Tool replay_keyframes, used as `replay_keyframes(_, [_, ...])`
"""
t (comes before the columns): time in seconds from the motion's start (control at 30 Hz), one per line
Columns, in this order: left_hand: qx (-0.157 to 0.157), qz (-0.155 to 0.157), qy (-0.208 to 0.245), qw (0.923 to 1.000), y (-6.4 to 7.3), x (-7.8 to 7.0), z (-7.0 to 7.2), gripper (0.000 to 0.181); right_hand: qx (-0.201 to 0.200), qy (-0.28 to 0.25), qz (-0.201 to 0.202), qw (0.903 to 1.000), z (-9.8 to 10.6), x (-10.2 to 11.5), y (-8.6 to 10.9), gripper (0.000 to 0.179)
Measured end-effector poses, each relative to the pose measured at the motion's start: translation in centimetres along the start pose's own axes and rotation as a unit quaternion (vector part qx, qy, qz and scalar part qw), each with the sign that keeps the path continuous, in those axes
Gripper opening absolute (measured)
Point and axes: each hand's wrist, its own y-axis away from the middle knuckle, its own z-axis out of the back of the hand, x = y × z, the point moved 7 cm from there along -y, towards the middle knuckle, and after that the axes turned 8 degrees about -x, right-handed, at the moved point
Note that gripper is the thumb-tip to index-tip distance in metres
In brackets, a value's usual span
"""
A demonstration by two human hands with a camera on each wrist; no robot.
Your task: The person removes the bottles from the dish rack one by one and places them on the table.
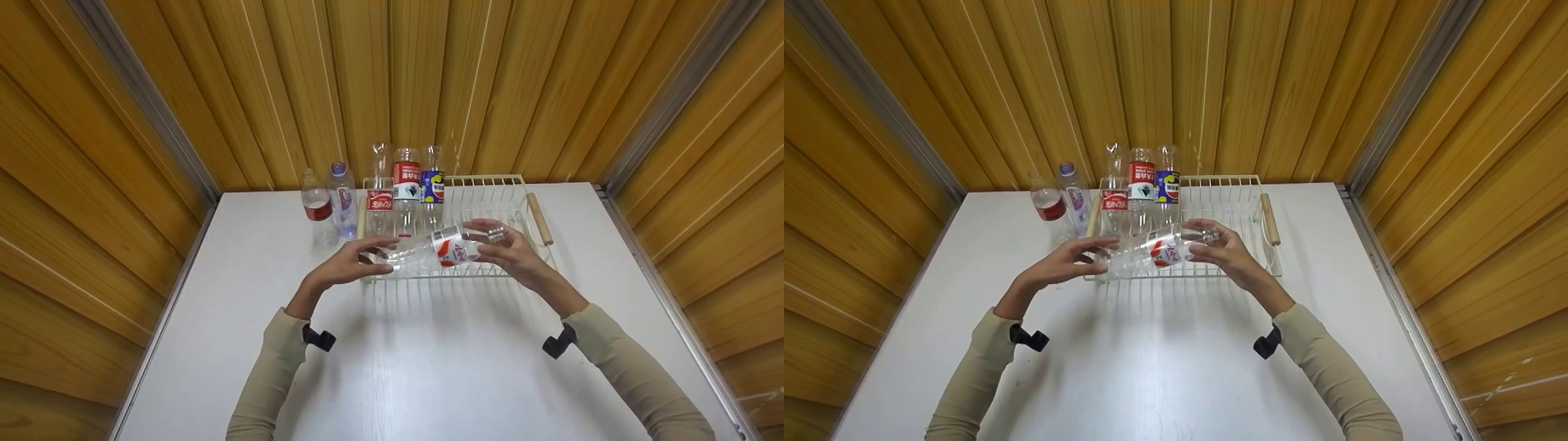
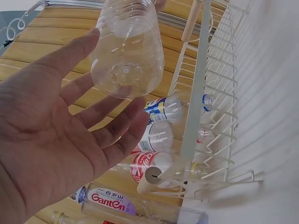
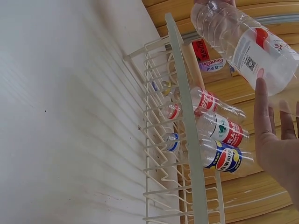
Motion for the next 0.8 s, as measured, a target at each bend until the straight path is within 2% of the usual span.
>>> replay_keyframes(0.2, [0.033, 0.004, 0.013, 0.9994, -0.5, 0.4, -1.1, 0.064, 0.006, 0.014, 0.004, 0.9999, -0.4, 0.1, 0.3, 0.045])
replay_keyframes(0.33, [0.047, -0.013, 0.012, 0.9987, -0.6, 0.2, -1.6, 0.067, -0.002, 0.003, 0.013, 0.9999, -0.4, 0.2, 0.5, 0.044])
replay_keyframes(0.5, [0.056, -0.029, -0.006, 0.9980, -0.6, -0.1, -2.0, 0.073, -0.003, -0.008, 0.012, 0.9999, -0.6, 0.2, 0.7, 0.043])
replay_keyframes(0.8, [0.070, -0.018, 0.010, 0.9974, -0.2, -0.1, -2.6, 0.074, 0.003, -0.009, 0.007, 0.9999, -1.0, 0.1, 0.6, 0.043])
